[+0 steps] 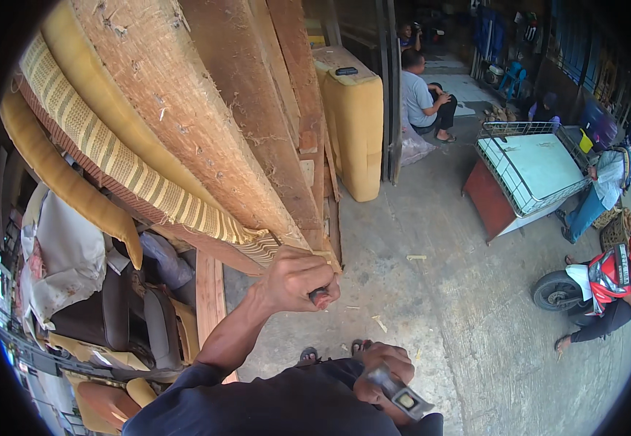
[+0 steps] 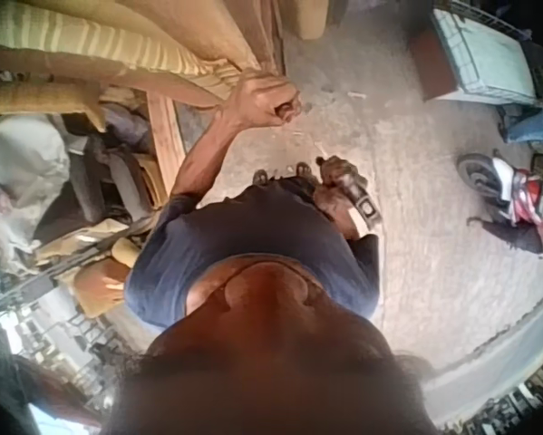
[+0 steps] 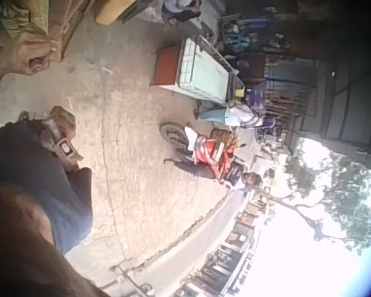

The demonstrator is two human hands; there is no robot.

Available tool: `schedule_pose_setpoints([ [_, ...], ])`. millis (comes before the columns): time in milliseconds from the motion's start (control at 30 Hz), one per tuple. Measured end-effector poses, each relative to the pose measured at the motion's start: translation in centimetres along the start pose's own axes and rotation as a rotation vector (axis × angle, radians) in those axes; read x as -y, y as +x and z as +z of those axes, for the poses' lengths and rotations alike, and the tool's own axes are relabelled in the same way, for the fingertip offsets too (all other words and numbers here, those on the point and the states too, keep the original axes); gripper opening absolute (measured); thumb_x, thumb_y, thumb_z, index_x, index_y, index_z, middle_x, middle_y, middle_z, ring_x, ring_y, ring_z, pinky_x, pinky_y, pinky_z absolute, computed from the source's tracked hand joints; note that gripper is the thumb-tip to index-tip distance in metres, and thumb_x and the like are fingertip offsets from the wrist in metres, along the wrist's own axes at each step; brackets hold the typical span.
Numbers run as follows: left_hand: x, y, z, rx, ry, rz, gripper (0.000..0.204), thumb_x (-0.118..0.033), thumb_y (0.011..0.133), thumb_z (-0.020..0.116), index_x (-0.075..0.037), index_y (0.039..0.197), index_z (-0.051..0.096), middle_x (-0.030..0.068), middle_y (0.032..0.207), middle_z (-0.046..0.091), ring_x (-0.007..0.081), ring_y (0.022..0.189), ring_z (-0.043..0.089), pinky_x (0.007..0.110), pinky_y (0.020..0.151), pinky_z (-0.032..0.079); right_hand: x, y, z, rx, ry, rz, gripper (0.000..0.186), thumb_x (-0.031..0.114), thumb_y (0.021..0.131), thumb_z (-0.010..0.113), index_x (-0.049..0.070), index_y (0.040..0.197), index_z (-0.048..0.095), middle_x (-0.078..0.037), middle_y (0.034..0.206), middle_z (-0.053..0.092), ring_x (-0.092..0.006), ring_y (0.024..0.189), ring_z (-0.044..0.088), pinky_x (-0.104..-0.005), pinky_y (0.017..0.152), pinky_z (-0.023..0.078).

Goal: The person uses a hammer and a screwdriver to remove nails from the wooden frame of a mattress or sofa base. They systematically work along the edge, prying out nails and occasionally using pliers to pull out stubborn ones. The task involves repetitive hammering and prying actions to disassemble the furniture piece.

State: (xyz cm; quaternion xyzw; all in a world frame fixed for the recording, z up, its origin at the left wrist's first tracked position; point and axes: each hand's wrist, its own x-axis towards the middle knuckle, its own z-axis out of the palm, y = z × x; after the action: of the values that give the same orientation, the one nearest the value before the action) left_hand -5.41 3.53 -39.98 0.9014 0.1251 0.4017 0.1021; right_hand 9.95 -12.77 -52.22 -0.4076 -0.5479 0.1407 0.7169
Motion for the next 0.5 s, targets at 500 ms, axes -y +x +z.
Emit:
schedule_pose_setpoints([
  [500, 1.9, 1.6, 3.0, 0.142, 0.234, -0.233, 0.017, -0.015, 0.073, 0.08, -0.008, 0.073, 0.065, 0.0102, 0.064, 0.065, 0.0301, 0.059, 0.067, 0.042, 0.053, 0.051, -3.5, 2.6, -1.3, -0.04, 0.176, 0.448, 0.043, 0.049, 0.105, 0.05, 0.009, 0.09, 0.046, 0.002, 0.06, 0.039, -0.006, 0.045, 0.034, -0.0225, 0.04, 0.029],
])
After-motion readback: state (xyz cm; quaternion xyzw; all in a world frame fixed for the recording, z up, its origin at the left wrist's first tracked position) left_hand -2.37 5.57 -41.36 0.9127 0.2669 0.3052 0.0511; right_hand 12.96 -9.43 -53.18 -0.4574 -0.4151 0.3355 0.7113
